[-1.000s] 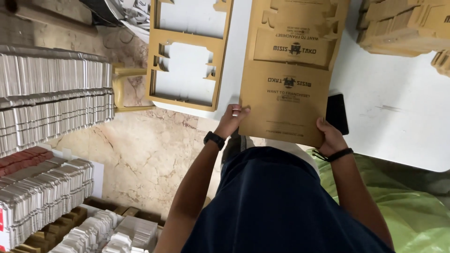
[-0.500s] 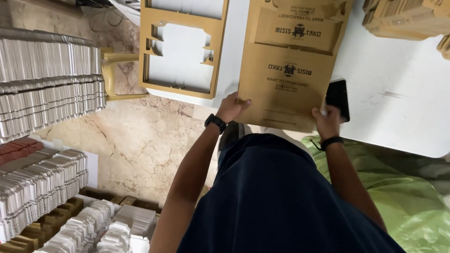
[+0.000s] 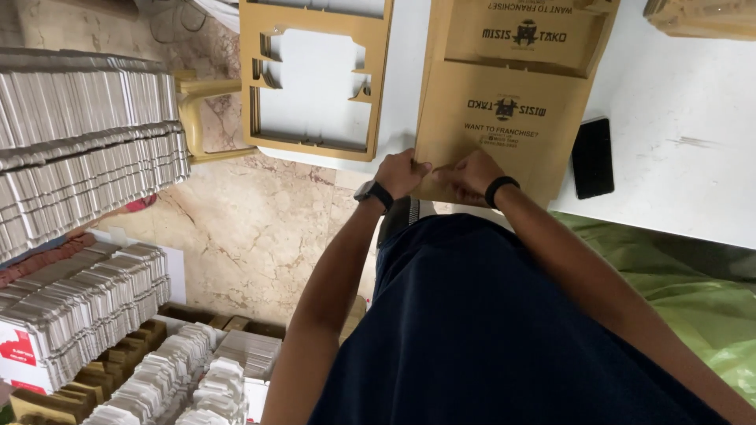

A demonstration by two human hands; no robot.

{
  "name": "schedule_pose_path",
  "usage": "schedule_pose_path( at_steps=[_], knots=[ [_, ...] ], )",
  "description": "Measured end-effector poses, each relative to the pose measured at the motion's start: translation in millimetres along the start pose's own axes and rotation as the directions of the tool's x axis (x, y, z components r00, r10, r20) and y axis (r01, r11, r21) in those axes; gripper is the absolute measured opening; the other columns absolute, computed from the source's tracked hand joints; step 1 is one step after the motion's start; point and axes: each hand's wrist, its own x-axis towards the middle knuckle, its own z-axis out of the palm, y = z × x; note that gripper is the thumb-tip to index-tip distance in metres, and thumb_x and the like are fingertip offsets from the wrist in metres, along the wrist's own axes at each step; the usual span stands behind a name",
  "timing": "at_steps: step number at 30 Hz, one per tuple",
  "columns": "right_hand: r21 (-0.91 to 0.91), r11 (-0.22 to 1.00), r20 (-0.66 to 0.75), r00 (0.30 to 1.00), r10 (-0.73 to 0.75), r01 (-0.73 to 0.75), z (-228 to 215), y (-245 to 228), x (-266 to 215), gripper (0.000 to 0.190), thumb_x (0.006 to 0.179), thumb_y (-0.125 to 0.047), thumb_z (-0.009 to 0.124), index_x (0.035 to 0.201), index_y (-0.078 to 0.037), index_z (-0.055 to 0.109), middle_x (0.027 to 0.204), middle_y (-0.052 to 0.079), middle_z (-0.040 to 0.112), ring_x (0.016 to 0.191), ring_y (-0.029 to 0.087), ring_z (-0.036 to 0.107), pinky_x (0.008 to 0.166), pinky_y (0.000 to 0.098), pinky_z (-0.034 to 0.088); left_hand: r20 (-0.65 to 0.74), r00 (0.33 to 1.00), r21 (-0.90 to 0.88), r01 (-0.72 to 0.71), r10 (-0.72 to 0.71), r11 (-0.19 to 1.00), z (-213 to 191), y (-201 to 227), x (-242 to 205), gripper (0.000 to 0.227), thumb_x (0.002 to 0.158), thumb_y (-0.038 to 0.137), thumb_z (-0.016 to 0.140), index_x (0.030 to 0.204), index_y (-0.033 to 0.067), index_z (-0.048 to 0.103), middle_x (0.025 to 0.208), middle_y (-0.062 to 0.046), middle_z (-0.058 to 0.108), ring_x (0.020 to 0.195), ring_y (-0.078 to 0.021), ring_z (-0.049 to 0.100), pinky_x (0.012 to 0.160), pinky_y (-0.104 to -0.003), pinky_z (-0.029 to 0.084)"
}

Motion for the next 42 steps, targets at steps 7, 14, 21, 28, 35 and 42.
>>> schedule_pose_path(
  at_steps=[7, 14, 21, 28, 35, 42],
  knots=[
    [-0.187, 0.977, 0.036, 0.993, 0.108, -0.100, -6, -35, 3, 0.032, 0.073, -0.042, 0.075, 0.062, -0.012, 0.076, 0.058, 0.010, 0.072, 0.056, 0.026, 0.071, 0.060, 0.0352, 0.056, -0.163, 0.982, 0.160, 0.126, -0.100, 0.979, 31, -3, 21, 0.036, 0.090, 0.042, 0.060, 0.098, 0.0087, 0.070, 0.084, -0.015, 0.073, 0.088, -0.0398, 0.076, 0.070, -0.049, 0.063],
    [-0.434, 0.901, 0.077, 0.996, 0.052, -0.013, 4, 6, 51, 0.038, 0.086, -0.044, 0.064, 0.076, -0.013, 0.082, 0.075, 0.005, 0.078, 0.077, 0.025, 0.075, 0.075, 0.0360, 0.059, -0.187, 0.982, 0.232, 0.071, -0.028, 0.970, 40, 18, 20, 0.026, 0.092, 0.029, 0.060, 0.079, 0.0060, 0.061, 0.067, -0.017, 0.064, 0.073, -0.0355, 0.074, 0.055, -0.042, 0.059],
    [-0.616, 0.780, 0.043, 0.994, -0.102, 0.106, 4, 17, 54, 0.039, 0.093, -0.034, 0.057, 0.080, -0.006, 0.080, 0.079, 0.010, 0.077, 0.080, 0.028, 0.072, 0.079, 0.0381, 0.055, 0.102, 0.958, -0.015, 0.270, -0.268, 0.963, -19, 50, -2, 0.042, 0.084, 0.048, 0.055, 0.092, 0.0076, 0.060, 0.090, -0.022, 0.070, 0.095, -0.0452, 0.072, 0.075, -0.054, 0.061],
    [-0.363, 0.913, -0.073, 0.982, 0.173, -0.187, 32, 87, 140, 0.038, 0.099, -0.032, 0.043, 0.121, -0.013, 0.067, 0.103, 0.006, 0.069, 0.110, 0.032, 0.068, 0.092, 0.0458, 0.052, -0.523, 0.842, 0.267, 0.310, -0.133, 0.913, 58, 76, 0, 0.028, 0.086, 0.047, 0.053, 0.080, 0.0204, 0.061, 0.072, -0.006, 0.062, 0.070, -0.0301, 0.074, 0.055, -0.034, 0.053],
    [-0.331, 0.943, 0.048, 0.998, 0.035, -0.017, -2, 7, 54, 0.032, 0.079, -0.046, 0.071, 0.065, -0.018, 0.079, 0.062, 0.004, 0.074, 0.066, 0.023, 0.074, 0.059, 0.0343, 0.056, -0.024, 0.966, -0.588, 0.195, -0.258, 0.785, 55, 11, -26, 0.048, 0.085, 0.054, 0.072, 0.106, 0.0121, 0.061, 0.100, -0.012, 0.069, 0.104, -0.0323, 0.066, 0.090, -0.045, 0.054],
    [0.163, 0.986, 0.051, 0.997, -0.050, 0.041, -4, -5, 23, 0.038, 0.078, -0.037, 0.079, 0.061, -0.004, 0.070, 0.058, 0.012, 0.070, 0.044, 0.018, 0.063, 0.033, 0.0311, 0.044, -0.276, 0.879, -0.943, -0.326, -0.389, -0.068, 127, 64, -52, 0.033, 0.105, 0.033, 0.061, 0.133, 0.0180, 0.050, 0.112, 0.000, 0.061, 0.110, -0.0149, 0.057, 0.110, -0.043, 0.043]
  ],
)
